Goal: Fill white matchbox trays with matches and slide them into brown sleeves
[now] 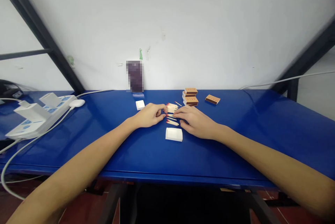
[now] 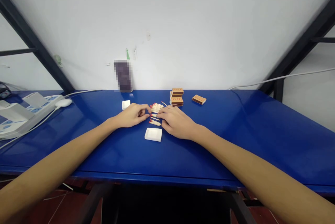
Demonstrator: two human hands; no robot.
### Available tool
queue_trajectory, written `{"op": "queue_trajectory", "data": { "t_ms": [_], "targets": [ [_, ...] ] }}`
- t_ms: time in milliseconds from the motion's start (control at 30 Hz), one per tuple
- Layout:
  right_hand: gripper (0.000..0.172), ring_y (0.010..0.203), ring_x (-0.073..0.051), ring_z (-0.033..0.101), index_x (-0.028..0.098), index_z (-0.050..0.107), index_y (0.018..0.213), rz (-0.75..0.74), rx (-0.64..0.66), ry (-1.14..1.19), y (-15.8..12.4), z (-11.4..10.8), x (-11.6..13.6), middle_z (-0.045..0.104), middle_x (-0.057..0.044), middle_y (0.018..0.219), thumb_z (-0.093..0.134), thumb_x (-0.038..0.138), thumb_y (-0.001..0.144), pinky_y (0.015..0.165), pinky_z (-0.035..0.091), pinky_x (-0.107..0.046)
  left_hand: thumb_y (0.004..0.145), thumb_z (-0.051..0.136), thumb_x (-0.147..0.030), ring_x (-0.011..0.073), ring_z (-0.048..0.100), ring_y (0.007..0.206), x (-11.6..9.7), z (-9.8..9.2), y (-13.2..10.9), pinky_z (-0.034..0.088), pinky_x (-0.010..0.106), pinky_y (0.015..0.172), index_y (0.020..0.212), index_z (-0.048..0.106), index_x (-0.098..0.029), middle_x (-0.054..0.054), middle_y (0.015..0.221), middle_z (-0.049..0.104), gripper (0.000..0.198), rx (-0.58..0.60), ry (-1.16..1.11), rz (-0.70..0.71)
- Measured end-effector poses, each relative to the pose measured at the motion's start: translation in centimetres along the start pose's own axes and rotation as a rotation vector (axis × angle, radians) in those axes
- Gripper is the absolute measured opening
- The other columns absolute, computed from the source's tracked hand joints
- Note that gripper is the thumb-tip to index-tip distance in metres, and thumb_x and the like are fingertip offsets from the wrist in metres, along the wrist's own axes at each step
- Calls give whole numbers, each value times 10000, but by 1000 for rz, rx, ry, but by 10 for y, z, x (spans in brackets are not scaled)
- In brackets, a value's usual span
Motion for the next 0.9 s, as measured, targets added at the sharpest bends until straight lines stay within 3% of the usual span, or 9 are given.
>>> {"op": "queue_trajectory", "data": {
  "t_ms": [533, 900],
  "targets": [
    [344, 1038, -283, 609, 151, 700, 1150, -12, -29, -38, 0, 1, -1, 690, -127, 1152, 445, 129, 922, 887, 489, -463, 853, 537, -219, 87, 419, 504, 4, 3, 1, 326, 221, 564, 857, 638, -177, -70, 543, 471, 109, 40, -54, -27],
    [338, 1025, -282, 605, 146, 693, 1169, 13, -7, -45, 1, 0, 0, 686, -122, 1155, 460, 142, 925, 885, 487, -463, 829, 546, -194, 85, 422, 498, 7, 3, 0, 339, 219, 564, 911, 643, -180, -81, 546, 477, 128, 34, -62, -39]
  ]
}}
Point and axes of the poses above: each hand's wrist, its own y-axis towards the middle knuckle, its own z-axis out of the palm, x = y × z, the point moved 5 cm from there along y, towards the middle knuckle
